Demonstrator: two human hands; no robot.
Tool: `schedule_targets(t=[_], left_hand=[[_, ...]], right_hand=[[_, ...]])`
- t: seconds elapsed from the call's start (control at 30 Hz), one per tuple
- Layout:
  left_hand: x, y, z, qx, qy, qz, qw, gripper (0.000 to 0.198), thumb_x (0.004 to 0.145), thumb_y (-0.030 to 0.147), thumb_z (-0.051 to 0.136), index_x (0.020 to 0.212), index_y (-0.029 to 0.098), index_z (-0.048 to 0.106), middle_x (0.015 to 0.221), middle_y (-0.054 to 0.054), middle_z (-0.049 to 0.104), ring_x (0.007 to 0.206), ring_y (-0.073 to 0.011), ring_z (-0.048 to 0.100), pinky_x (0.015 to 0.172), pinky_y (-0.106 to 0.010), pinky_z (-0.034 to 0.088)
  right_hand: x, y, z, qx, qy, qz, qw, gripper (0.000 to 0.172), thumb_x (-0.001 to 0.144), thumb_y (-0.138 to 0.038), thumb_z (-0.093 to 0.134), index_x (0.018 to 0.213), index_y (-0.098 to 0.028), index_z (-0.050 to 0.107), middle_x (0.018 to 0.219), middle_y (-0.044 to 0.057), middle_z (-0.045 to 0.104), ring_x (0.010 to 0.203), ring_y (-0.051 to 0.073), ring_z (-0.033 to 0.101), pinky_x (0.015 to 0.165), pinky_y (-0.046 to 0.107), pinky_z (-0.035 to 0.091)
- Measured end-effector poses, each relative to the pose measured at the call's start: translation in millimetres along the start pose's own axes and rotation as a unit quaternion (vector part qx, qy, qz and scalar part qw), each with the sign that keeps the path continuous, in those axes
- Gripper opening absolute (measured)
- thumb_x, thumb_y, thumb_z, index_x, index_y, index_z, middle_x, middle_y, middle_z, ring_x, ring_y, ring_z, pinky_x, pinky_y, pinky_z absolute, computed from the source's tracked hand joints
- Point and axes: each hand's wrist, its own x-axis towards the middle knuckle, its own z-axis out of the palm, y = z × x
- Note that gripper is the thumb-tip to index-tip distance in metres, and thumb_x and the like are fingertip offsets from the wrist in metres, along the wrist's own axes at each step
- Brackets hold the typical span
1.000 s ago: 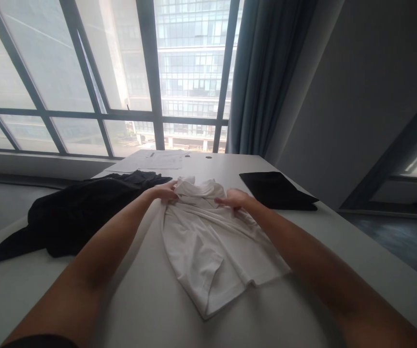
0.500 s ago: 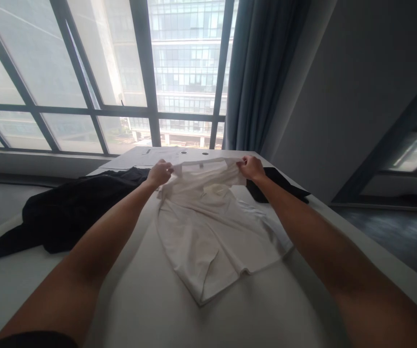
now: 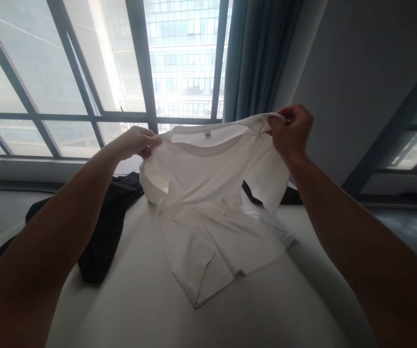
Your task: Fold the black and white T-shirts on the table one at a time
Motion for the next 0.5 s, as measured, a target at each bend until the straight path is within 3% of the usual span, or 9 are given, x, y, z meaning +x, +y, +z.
schedule_targets(t=[0.07, 0.17, 0.23, 0.3, 0.4, 0.5], left_hand=[[23.2, -2.7, -5.2, 0.052, -0.045, -0.038, 0.997, 0.030, 0.091, 0.040, 0.066, 0.095, 0.011, 0.070, 0.084, -0.005, 0.068, 0.078, -0.0182, 0.068, 0.078, -0.036, 0.054], [75.2, -12.5, 12.4, 0.120, 0.032, -0.050, 0.991, 0.033, 0.099, 0.028, 0.054, 0.118, 0.003, 0.064, 0.115, -0.017, 0.068, 0.110, -0.0259, 0.064, 0.096, -0.039, 0.050], [106.3, -22.4, 36.5, 0.157, 0.074, -0.030, 0.984, 0.044, 0.098, 0.016, 0.051, 0.139, 0.000, 0.048, 0.146, -0.022, 0.049, 0.140, -0.0310, 0.041, 0.114, -0.043, 0.034], [124.1, -34.9, 64.6, 0.179, 0.079, -0.024, 0.980, 0.063, 0.096, 0.014, 0.054, 0.152, -0.001, 0.029, 0.161, -0.026, 0.025, 0.151, -0.0337, 0.018, 0.120, -0.044, 0.023], [119.9, -56.0, 107.1, 0.252, -0.003, -0.018, 0.968, 0.068, 0.098, 0.024, 0.053, 0.156, 0.005, 0.024, 0.165, -0.024, 0.012, 0.153, -0.0356, 0.011, 0.120, -0.048, 0.022], [85.4, -72.5, 146.0, 0.301, -0.118, 0.010, 0.946, 0.061, 0.099, 0.039, 0.049, 0.151, 0.010, 0.038, 0.161, -0.021, 0.029, 0.148, -0.0361, 0.029, 0.116, -0.046, 0.030]], right_hand=[[14.9, 12.0, 18.3, -0.045, -0.026, -0.024, 0.998, 0.026, 0.090, -0.034, 0.057, 0.102, -0.012, 0.062, 0.093, 0.007, 0.065, 0.085, 0.018, 0.065, 0.079, 0.036, 0.056], [35.4, 41.8, 62.7, -0.093, -0.147, -0.035, 0.984, 0.038, 0.088, -0.028, 0.059, 0.122, -0.012, 0.061, 0.120, 0.014, 0.065, 0.116, 0.025, 0.061, 0.101, 0.041, 0.048], [41.3, 62.4, 91.8, -0.129, -0.247, -0.027, 0.960, 0.061, 0.082, -0.022, 0.066, 0.140, -0.010, 0.051, 0.146, 0.018, 0.050, 0.137, 0.028, 0.046, 0.113, 0.040, 0.038], [35.7, 78.9, 111.7, -0.164, -0.315, -0.011, 0.935, 0.076, 0.081, -0.023, 0.069, 0.151, -0.011, 0.040, 0.160, 0.018, 0.032, 0.147, 0.029, 0.032, 0.118, 0.041, 0.031], [3.5, 94.4, 118.8, -0.199, -0.397, -0.010, 0.896, 0.070, 0.088, -0.029, 0.064, 0.152, -0.016, 0.040, 0.162, 0.014, 0.028, 0.148, 0.028, 0.030, 0.120, 0.041, 0.029], [-46.4, 99.6, 103.9, -0.222, -0.511, -0.013, 0.831, 0.056, 0.088, -0.031, 0.066, 0.142, -0.018, 0.056, 0.152, 0.011, 0.047, 0.139, 0.027, 0.045, 0.116, 0.034, 0.034]])
